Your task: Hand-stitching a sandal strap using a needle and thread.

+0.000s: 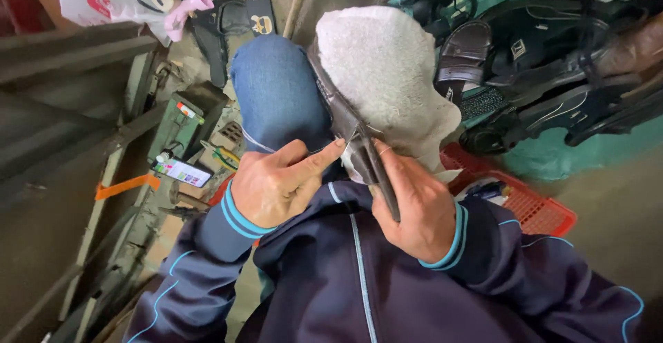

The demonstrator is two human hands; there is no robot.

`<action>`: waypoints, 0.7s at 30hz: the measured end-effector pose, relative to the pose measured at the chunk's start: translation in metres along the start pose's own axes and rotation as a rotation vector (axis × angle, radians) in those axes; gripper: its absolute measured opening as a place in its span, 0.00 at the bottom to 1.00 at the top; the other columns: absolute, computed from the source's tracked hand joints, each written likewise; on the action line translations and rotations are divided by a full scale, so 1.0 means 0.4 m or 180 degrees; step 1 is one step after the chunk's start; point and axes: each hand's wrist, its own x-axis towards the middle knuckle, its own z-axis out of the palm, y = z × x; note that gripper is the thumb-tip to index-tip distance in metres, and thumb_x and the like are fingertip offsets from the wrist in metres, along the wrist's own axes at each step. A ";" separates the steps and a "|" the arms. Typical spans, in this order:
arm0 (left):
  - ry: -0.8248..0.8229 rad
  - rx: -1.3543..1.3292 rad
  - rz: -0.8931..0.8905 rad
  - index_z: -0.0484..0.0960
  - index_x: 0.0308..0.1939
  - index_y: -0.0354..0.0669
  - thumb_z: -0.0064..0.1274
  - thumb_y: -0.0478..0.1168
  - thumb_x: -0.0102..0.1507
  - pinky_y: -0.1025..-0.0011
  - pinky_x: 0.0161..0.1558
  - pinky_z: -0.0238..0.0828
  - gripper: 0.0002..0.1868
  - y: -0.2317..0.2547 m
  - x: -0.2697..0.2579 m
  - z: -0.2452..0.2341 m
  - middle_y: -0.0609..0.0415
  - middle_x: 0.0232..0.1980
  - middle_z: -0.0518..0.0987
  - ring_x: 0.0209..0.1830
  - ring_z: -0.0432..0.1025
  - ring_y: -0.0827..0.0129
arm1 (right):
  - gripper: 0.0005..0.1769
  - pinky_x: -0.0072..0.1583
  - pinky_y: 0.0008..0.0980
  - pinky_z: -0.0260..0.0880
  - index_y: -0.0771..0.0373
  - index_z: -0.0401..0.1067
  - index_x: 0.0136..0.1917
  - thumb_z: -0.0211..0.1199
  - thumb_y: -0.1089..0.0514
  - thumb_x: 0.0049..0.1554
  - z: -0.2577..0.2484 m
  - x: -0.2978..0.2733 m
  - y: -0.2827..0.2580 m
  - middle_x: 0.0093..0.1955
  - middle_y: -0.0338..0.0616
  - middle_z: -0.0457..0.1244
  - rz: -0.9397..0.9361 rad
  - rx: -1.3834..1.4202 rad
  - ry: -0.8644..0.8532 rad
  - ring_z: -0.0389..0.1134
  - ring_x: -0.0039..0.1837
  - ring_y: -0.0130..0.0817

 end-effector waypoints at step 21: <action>-0.0003 -0.0709 -0.0115 0.86 0.58 0.59 0.47 0.37 0.66 0.72 0.25 0.72 0.19 -0.012 0.026 0.036 0.59 0.25 0.69 0.16 0.70 0.61 | 0.31 0.55 0.43 0.73 0.75 0.63 0.73 0.57 0.63 0.57 0.015 -0.006 0.017 0.55 0.58 0.67 -0.0131 -0.0428 -0.0108 0.72 0.57 0.51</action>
